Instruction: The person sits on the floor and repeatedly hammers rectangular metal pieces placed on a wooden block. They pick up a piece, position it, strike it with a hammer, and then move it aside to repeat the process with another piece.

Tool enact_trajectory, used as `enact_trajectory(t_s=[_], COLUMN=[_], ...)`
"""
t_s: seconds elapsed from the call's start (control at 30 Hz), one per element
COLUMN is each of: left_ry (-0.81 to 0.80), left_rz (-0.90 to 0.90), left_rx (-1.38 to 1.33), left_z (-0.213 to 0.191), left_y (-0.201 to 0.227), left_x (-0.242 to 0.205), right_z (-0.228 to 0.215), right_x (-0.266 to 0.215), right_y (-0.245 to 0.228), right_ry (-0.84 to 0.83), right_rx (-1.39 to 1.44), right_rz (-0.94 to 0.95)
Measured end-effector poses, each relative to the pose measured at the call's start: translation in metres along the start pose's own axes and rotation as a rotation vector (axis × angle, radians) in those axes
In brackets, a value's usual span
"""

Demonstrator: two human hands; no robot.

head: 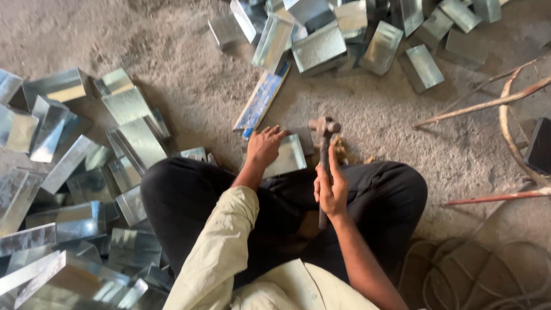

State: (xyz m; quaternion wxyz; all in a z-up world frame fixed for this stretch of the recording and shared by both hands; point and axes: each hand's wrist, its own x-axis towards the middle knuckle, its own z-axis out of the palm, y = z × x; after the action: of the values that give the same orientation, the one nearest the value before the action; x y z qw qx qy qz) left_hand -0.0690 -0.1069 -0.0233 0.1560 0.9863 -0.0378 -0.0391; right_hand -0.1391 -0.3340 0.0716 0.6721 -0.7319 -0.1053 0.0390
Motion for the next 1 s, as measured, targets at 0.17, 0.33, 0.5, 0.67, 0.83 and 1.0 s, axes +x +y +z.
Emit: enact_trajectory(t_s=[0.17,0.33,0.5,0.67,0.83,1.0], left_ry=[-0.007,0.047,0.405,0.425,0.509,0.547], left_rz=[-0.023,-0.041,0.07,-0.009,0.011,-0.005], left_rx=[0.008,0.026,0.07,0.124,0.188,0.238], left_z=[-0.003,-0.003,-0.03,-0.041,-0.033,-0.033], left_y=[0.001,0.005,0.028,0.05,0.052,0.055], left_x=[0.001,0.0,-0.011,-0.012,-0.018,-0.016], right_z=[-0.002,0.001,-0.01,-0.011,-0.006,-0.02], right_x=[0.011,0.014,0.008,-0.003,0.011,0.019], right_y=[0.022,0.001,-0.059,-0.086,-0.064,-0.055], right_ry=[-0.109,-0.031,0.032,0.08,-0.008,-0.056], right_rx=[-0.456,-0.439,-0.234,-0.038,-0.149,-0.324], right_rz=[-0.251,-0.056,-0.072,-0.209,-0.071,0.168])
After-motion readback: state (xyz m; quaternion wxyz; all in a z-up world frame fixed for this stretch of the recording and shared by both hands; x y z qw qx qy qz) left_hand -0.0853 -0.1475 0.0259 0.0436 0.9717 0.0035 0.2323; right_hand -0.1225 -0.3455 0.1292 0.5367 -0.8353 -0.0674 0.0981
